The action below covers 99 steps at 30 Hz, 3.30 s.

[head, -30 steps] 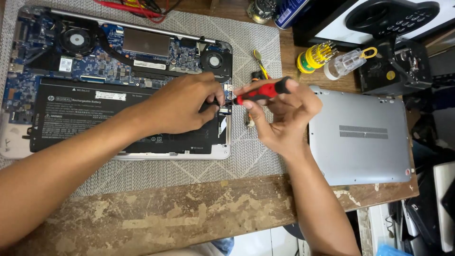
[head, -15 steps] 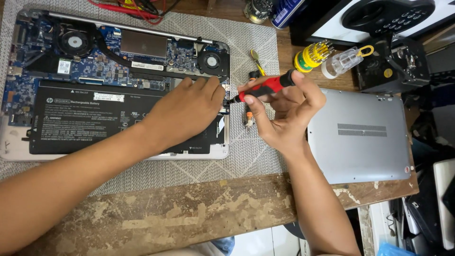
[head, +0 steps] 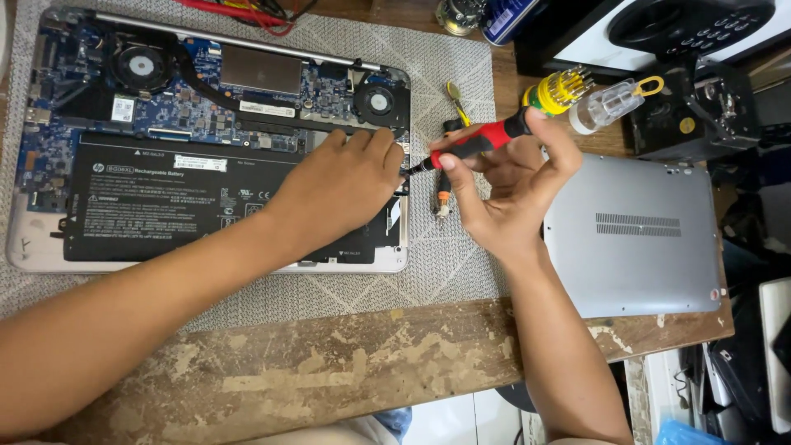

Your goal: The person is disassembling a laptop by unscrewing various internal components like the battery and motherboard, then organizing the screws into a parts container.

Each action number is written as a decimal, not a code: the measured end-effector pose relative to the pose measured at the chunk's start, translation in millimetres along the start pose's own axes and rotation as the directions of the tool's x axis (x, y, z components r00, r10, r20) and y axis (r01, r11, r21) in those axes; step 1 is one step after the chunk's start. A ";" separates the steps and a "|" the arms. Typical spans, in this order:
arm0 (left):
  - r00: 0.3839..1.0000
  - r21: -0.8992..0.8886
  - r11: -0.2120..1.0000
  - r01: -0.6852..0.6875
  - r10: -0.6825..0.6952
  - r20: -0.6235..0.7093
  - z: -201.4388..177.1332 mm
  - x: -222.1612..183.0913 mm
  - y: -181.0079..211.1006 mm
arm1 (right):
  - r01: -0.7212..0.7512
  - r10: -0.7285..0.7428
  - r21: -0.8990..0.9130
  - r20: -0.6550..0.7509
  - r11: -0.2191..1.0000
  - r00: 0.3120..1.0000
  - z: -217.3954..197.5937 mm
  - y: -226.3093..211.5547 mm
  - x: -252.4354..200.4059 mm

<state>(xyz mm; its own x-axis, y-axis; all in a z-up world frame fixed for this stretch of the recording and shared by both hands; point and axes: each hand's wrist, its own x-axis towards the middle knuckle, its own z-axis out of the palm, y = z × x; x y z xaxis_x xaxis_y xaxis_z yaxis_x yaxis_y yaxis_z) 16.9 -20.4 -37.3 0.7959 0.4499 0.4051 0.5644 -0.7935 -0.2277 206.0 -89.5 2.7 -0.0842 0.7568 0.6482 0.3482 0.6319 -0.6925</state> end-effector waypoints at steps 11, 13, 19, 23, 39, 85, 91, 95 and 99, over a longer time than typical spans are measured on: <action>0.978 -0.607 0.785 0.119 0.012 0.208 -28.0 7.6 -23.9 | 0.041 -0.041 -0.012 -0.013 0.999 0.999 -1.7 -1.2 0.0; 0.979 -0.610 0.788 0.083 0.050 0.199 -24.1 6.4 -23.5 | 0.054 -0.054 0.002 -0.020 0.999 0.998 -2.4 -0.8 -0.6; 0.968 -0.242 0.958 -0.154 0.195 0.156 -15.6 1.3 -20.7 | 0.046 -0.046 0.014 -0.028 0.999 0.999 -4.0 -1.5 -1.7; 0.979 -0.047 0.979 -0.199 0.201 0.038 -20.0 -0.4 -15.8 | 0.031 -0.031 -0.009 -0.021 0.999 0.999 -4.9 -2.3 -2.9; 0.995 -0.662 0.743 0.099 -0.088 0.050 -30.5 7.6 -27.9 | 0.028 -0.028 -0.016 -0.027 0.999 0.999 -4.1 -0.1 -1.5; 0.918 -0.650 0.682 0.335 -0.393 0.060 -161.9 -192.9 -169.6 | 0.041 -0.092 -0.179 -0.291 0.983 0.952 31.8 -28.2 21.0; 0.863 -0.569 0.650 0.503 -0.418 0.285 -173.5 -232.6 -192.8 | 0.004 -0.029 -0.163 -0.149 0.987 0.988 101.7 -80.0 37.3; 0.932 -0.603 0.728 0.326 -0.353 0.077 -160.8 -246.5 -201.0 | 0.074 -0.076 -0.097 -0.010 0.992 0.997 161.3 -105.4 60.6; 0.934 -0.561 0.791 0.244 -0.348 -0.084 -158.0 -253.1 -206.2 | 0.063 -0.066 0.078 0.039 0.995 0.997 214.4 -108.0 72.9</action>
<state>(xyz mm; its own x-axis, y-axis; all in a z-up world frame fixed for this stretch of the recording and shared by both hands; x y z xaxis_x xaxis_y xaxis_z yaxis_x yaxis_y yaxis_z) -335.5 -35.4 47.0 0.5285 0.6618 0.5318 0.5179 -0.7476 0.4157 -38.0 -66.7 56.8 -0.1434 0.7192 0.6798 0.2681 0.6894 -0.6729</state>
